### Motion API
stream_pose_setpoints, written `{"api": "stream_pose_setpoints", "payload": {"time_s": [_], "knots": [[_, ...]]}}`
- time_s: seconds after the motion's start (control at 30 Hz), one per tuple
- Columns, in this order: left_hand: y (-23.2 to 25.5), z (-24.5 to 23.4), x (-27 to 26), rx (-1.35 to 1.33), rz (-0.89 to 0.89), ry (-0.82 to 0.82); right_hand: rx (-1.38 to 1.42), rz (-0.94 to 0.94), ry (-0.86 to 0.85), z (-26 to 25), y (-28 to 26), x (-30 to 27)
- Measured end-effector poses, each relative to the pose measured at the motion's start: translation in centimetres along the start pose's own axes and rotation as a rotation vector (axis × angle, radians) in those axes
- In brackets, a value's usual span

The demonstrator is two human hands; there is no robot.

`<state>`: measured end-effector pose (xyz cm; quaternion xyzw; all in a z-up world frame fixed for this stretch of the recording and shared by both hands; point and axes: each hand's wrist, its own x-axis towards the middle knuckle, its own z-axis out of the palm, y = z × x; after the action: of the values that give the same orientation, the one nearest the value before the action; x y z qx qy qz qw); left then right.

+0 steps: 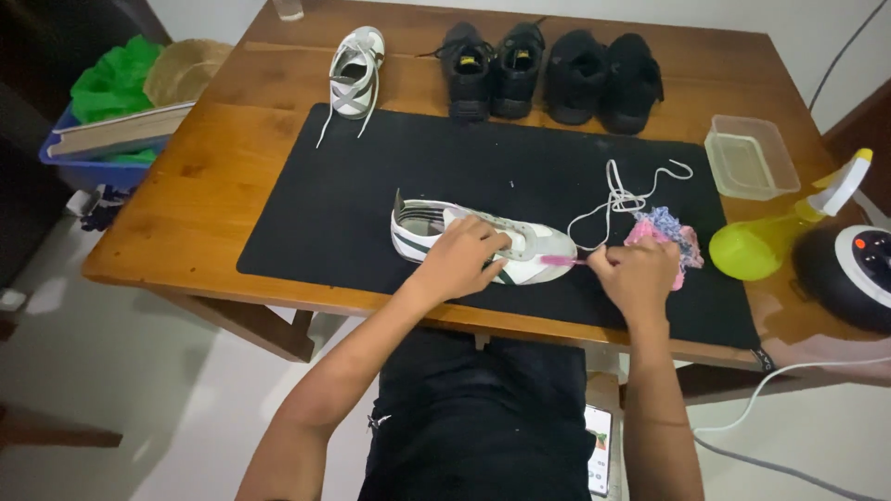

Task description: Cleaning a white sneaker using a spray bottle and a small brush on a service counter.

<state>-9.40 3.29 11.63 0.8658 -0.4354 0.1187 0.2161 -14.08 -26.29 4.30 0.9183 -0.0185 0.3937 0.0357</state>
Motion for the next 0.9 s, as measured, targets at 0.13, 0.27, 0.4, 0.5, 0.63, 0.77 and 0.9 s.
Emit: {"api": "stream_pose_setpoints", "payload": {"time_s": [0.13, 0.27, 0.4, 0.5, 0.63, 0.77, 0.9], "knots": [[-0.1, 0.1, 1.4, 0.021, -0.096, -0.101, 0.124, -0.061, -0.081, -1.6, -2.8, 1.5], [0.1, -0.9, 1.5, -0.112, -0.156, -0.124, 0.104, -0.107, -0.070, -1.1, -1.8, 1.4], [-1.6, 0.1, 1.6, -0.157, -0.179, -0.186, 0.035, -0.059, -0.027, 0.0, 0.9, 1.3], [-1.7, 0.7, 1.7, -0.192, -0.186, -0.189, -0.002, -0.099, 0.020, -0.1, -1.8, 1.4], [-1.5, -0.6, 1.6, -0.275, -0.150, -0.143, 0.140, -0.133, -0.140, -1.3, -3.0, 2.2], [-1.5, -0.6, 1.3, -0.288, -0.109, -0.122, 0.039, -0.083, 0.040, 1.8, 1.5, 0.5], [-1.5, -0.1, 1.1, -0.247, -0.105, -0.100, 0.136, -0.069, 0.016, -1.2, -3.8, 1.5]]}}
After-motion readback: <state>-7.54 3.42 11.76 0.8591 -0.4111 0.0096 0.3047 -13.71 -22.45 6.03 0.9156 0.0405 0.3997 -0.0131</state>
